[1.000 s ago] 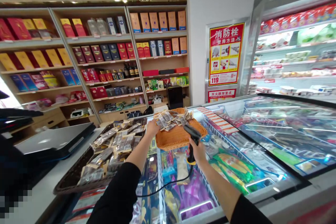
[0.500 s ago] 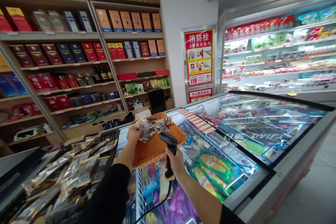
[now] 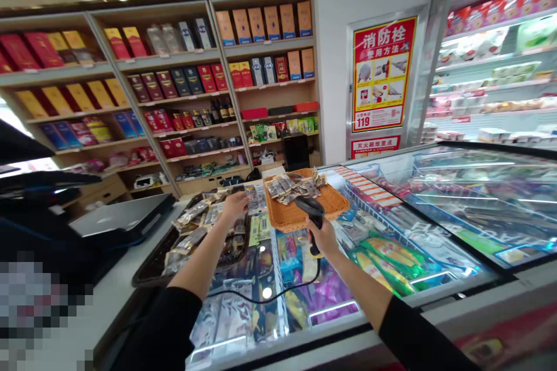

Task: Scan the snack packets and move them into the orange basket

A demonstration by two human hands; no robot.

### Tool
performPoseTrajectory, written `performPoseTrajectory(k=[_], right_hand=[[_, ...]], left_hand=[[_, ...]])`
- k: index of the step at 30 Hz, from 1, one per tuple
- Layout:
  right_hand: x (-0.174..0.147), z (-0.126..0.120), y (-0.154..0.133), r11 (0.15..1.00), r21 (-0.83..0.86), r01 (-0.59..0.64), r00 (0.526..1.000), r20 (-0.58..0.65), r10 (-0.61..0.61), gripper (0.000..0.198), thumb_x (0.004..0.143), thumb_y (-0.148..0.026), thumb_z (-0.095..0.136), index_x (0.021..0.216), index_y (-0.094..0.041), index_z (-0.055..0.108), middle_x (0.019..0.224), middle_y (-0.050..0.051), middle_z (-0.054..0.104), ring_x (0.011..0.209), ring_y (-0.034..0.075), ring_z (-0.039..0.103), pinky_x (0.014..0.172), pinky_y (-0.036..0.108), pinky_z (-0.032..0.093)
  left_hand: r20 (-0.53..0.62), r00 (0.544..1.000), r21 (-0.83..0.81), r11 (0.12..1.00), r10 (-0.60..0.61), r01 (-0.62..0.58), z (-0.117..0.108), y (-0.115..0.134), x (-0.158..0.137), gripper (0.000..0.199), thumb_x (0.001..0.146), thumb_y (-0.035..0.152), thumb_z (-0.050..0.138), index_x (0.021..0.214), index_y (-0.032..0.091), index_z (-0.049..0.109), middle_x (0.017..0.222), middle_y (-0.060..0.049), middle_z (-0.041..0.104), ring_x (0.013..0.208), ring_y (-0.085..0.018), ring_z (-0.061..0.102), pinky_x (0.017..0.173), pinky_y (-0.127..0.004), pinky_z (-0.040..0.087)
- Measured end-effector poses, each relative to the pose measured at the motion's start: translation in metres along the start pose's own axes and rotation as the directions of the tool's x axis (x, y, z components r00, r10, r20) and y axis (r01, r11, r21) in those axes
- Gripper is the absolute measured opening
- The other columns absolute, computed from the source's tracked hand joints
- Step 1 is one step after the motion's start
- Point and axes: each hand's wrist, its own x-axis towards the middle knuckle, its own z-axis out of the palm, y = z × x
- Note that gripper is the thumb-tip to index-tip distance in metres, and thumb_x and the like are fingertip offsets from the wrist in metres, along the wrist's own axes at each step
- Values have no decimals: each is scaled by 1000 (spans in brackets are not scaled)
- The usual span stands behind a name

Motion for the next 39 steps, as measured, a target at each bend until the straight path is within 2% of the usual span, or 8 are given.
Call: performPoseTrajectory(k=[4,8,14,21,30,35,37,39], right_hand=[[-21,41,-15,962,-197,188,964,225,-142,23,77,-43,59,74,-20,60,48,0,57,46,19,56,49,27,43],[-40,67,-23,895,-309,320,929,288,-233,22,75,-37,62,87,-19,66,75,7,70,71,25,63,63,30,45],[-55,69,-25,880,-355,317,926,317,-206,28,78,-38,59,96,-17,67,79,8,71,72,26,64,65,31,45],[-56,70,-23,874,-361,326,923,320,-213,31,77,-38,59,99,-17,67,81,9,71,73,28,64,67,34,46],[-54,71,-19,904,-336,266,950,252,-186,27,75,-40,61,88,-17,67,69,5,67,64,24,62,59,29,44],[-36,51,-11,993,-111,44,980,199,-22,28,77,-48,59,73,-20,56,43,-4,50,37,15,47,42,26,38],[-24,33,-7,999,20,-27,984,175,23,31,77,-51,59,72,-21,53,43,-5,49,34,13,45,39,25,38],[-13,13,-3,995,80,-64,991,119,54,34,74,-52,62,70,-20,52,45,-4,52,34,13,45,37,24,38]], left_hand=[[-64,997,-31,999,32,-34,-25,-18,-29,39,68,52,65,79,15,67,59,0,59,58,-14,55,54,-24,43],[-168,980,-21,993,107,-113,-23,-27,-37,31,75,46,58,80,16,65,54,3,50,54,-12,48,53,-22,38],[-206,954,51,976,217,-211,-20,-28,-36,24,77,39,56,64,19,53,53,6,36,53,-10,37,54,-22,32],[-213,963,-13,985,164,-171,-19,-29,-37,27,76,41,57,63,20,47,54,6,33,55,-11,38,55,-23,33],[-207,972,-8,993,112,-116,-18,-28,-38,24,76,42,56,72,18,59,54,4,43,56,-12,43,57,-23,36],[-360,929,-3,995,89,-97,-31,-11,-37,40,81,37,52,113,15,63,68,-2,61,64,-15,55,63,-25,43],[-459,883,96,994,94,-56,-46,-3,-38,44,85,35,46,121,16,60,70,-3,64,66,-17,57,66,-28,45],[-464,876,300,954,131,16,-61,4,-41,38,84,32,48,115,18,65,73,-6,66,72,-22,60,70,-34,46]])
